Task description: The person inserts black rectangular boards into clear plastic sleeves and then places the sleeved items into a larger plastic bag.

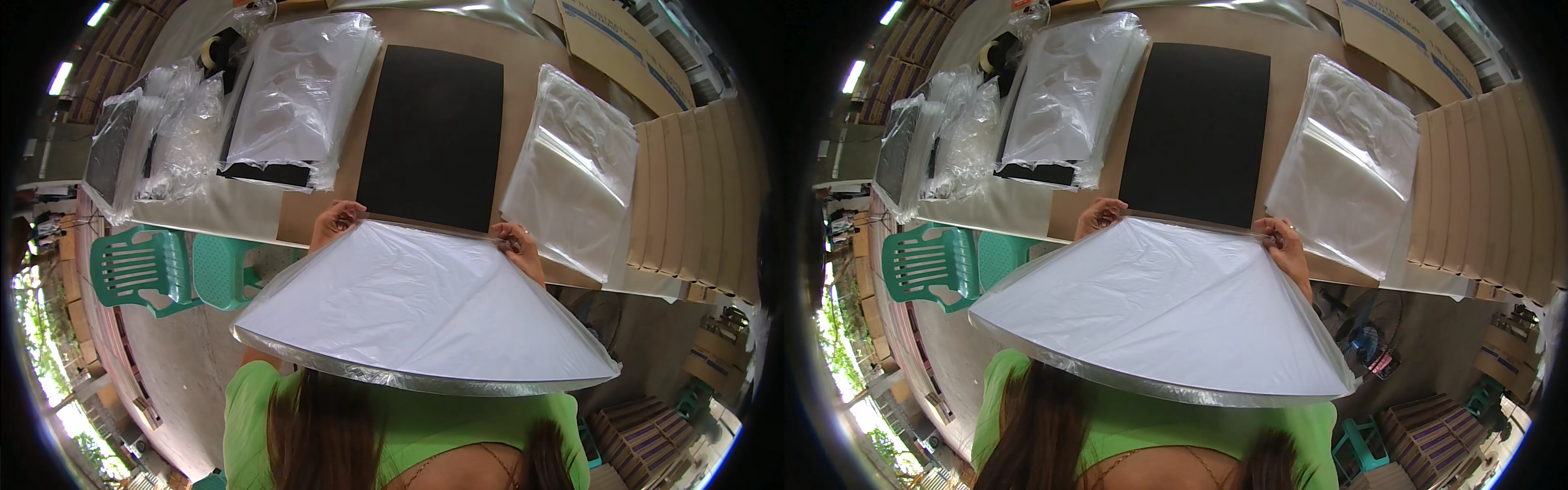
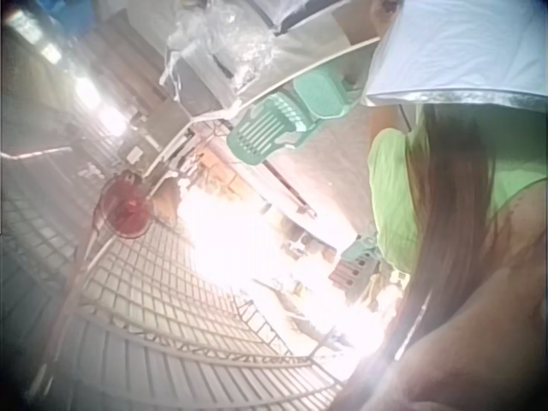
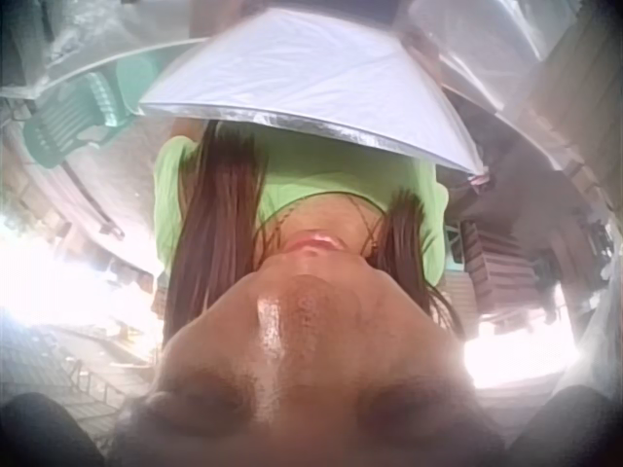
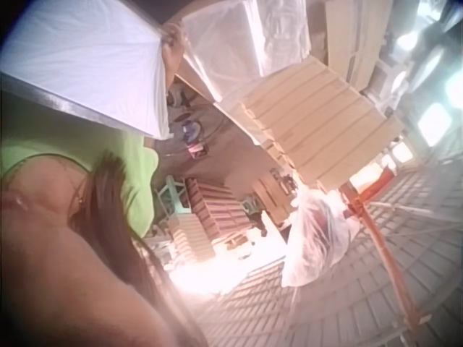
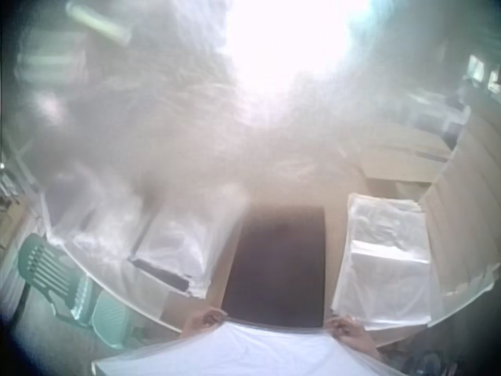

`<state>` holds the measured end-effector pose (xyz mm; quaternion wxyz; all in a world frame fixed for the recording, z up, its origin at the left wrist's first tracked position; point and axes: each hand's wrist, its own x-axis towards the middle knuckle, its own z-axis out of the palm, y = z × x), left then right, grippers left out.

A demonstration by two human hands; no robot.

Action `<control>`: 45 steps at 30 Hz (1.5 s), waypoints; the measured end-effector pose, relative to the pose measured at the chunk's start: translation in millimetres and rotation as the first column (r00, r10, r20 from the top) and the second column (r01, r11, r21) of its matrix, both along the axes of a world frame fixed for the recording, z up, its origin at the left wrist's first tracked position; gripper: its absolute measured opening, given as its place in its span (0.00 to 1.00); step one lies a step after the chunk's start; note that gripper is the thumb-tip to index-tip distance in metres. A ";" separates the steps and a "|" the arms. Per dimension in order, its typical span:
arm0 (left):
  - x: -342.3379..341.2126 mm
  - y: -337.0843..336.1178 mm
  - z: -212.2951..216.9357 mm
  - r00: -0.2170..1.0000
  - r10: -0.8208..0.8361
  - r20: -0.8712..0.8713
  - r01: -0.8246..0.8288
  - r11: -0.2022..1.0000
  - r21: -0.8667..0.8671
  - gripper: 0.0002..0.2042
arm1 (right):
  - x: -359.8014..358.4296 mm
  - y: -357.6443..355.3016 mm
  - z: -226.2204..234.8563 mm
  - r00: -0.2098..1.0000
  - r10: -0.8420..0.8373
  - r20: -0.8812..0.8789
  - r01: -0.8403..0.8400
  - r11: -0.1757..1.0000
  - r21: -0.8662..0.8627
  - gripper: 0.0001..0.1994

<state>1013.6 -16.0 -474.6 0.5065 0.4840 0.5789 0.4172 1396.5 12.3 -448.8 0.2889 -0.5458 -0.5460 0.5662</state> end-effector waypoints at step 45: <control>-1.1 45.7 42.1 0.976 0.148 0.159 -0.156 0.987 0.037 0.14 | -11.0 -11.1 -32.7 0.986 -0.072 0.153 0.025 0.956 0.291 0.08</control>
